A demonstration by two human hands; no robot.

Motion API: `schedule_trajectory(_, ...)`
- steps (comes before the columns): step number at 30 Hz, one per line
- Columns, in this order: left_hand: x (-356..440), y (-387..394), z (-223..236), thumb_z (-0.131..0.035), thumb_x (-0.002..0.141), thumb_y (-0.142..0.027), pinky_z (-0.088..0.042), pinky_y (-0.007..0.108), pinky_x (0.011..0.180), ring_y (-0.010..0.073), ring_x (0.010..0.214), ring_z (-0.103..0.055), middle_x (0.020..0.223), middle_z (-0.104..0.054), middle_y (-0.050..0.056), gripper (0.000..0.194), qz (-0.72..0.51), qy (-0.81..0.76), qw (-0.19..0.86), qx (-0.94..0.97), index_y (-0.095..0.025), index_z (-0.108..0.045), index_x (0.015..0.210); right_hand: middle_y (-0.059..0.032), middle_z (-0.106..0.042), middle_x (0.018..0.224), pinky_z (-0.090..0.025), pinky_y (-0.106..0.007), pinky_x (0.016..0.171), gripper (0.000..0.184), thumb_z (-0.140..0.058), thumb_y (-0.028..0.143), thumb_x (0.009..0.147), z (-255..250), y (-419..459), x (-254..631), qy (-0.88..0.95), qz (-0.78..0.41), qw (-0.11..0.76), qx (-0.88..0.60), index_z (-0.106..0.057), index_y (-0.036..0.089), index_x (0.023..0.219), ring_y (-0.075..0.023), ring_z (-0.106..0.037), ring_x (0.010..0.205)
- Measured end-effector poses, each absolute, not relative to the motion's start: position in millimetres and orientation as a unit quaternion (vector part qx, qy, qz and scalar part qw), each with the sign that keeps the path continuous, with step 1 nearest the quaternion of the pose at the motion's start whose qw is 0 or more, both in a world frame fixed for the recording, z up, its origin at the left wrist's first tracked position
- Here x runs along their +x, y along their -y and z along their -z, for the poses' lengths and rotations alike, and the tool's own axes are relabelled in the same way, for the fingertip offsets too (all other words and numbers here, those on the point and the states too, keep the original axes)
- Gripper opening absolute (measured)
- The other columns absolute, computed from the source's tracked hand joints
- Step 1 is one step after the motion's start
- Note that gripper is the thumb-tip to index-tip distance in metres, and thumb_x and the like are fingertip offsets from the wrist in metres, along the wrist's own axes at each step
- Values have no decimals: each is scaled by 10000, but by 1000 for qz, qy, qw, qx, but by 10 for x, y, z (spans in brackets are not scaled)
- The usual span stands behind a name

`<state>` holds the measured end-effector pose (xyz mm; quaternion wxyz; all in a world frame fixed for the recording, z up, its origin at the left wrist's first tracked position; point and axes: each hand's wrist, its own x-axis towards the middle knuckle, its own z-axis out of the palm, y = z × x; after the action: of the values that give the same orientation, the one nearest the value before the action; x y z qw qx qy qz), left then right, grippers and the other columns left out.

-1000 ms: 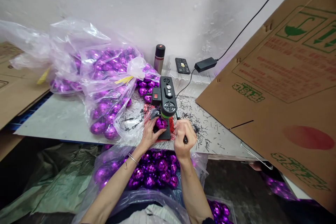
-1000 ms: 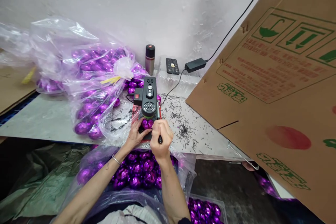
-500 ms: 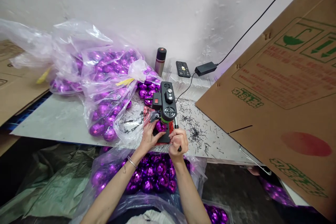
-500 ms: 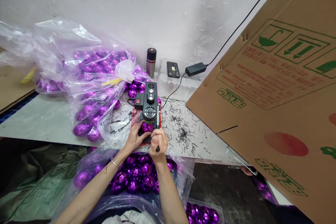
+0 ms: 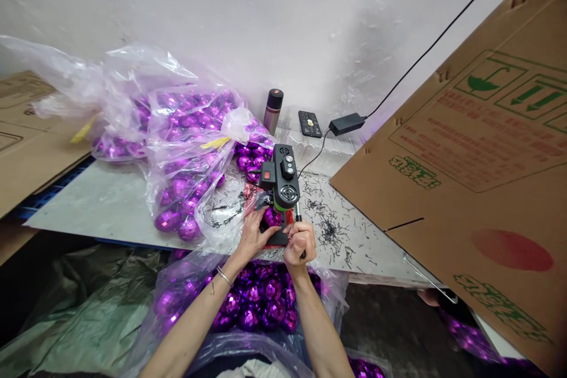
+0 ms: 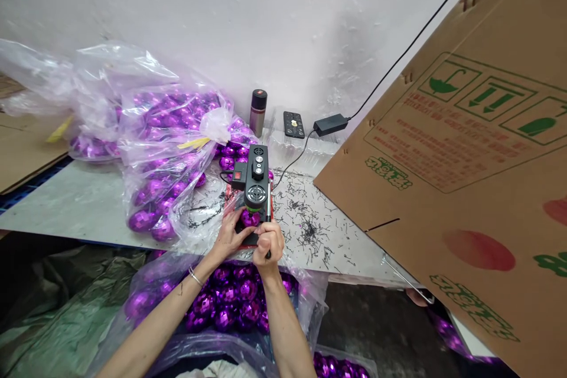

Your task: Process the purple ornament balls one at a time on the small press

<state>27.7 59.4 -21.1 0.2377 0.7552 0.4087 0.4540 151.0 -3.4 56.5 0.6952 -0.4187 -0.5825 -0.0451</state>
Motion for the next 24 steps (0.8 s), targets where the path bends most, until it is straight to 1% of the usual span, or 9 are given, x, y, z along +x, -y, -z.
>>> schedule_trajectory(6,305,-574,179,-749,900,-496,-531,532,1053,339,1196,-687,1258,-725,154,595,-448,-426,241,748,-191,-591,1385,5,-540,746,-513,-307,614,379,-348,266,1070,-566,47,1515,605,77,677,-411,-467,226,712,-133,-581,647)
schedule_trajectory(11,319,-580,95,-773,881,-494,-549,527,1026,341,1169,-695,1224,-730,146,591,-447,-432,255,740,-200,-599,1364,21,-510,679,-422,-278,585,376,-411,182,1044,-1098,85,1492,558,34,693,-456,-455,223,673,-125,-539,635)
schedule_trajectory(14,247,-438,71,-769,887,-475,-573,511,989,333,1143,-702,1216,-720,141,583,-457,-438,252,732,-203,-579,1367,27,-516,670,-401,-278,590,375,-455,190,1043,-1415,89,1479,534,-19,690,-488,-470,217,670,-118,-522,623)
schedule_trajectory(16,136,-233,79,-729,922,-448,-578,508,981,328,1150,-698,1225,-709,142,557,-463,-431,235,738,-205,-548,1390,28,-517,665,-398,-276,600,381,-463,178,1042,-1487,93,1479,540,-23,687,-486,-474,212,662,-115,-528,632)
schedule_trajectory(18,-11,13,95,-675,963,-431,-563,519,1018,326,1194,-683,1261,-697,146,539,-459,-408,210,761,-217,-511,1430,26,-524,667,-391,-274,600,376,-460,153,1037,-1450,105,1480,549,-7,689,-474,-483,208,665,-116,-533,640)
schedule_trajectory(19,-88,121,98,-666,966,-462,-548,533,1047,333,1229,-668,1297,-687,154,574,-452,-393,198,776,-221,-490,1456,24,-529,671,-387,-274,599,371,-457,140,1034,-1410,113,1479,554,2,687,-470,-488,207,670,-117,-537,645)
schedule_trajectory(22,-276,209,38,-641,932,-632,-506,576,1109,372,1334,-607,1437,-622,193,778,-430,-370,179,804,-211,-414,1546,25,-519,662,-381,-276,600,374,-444,115,1025,-1291,137,1471,564,23,680,-468,-483,208,665,-124,-551,660)
schedule_trajectory(23,-310,123,-11,-604,949,-643,-499,576,1120,371,1356,-593,1471,-602,197,781,-427,-379,181,801,-208,-397,1565,25,-511,654,-383,-278,605,380,-442,111,1022,-1267,142,1467,565,28,678,-469,-476,210,657,-128,-556,667)
schedule_trajectory(24,-326,-26,-74,-550,990,-610,-494,567,1131,358,1373,-583,1493,-589,193,723,-428,-398,185,790,-209,-396,1571,26,-507,647,-383,-281,606,385,-442,108,1020,-1253,145,1464,564,32,678,-471,-473,211,650,-132,-559,669)
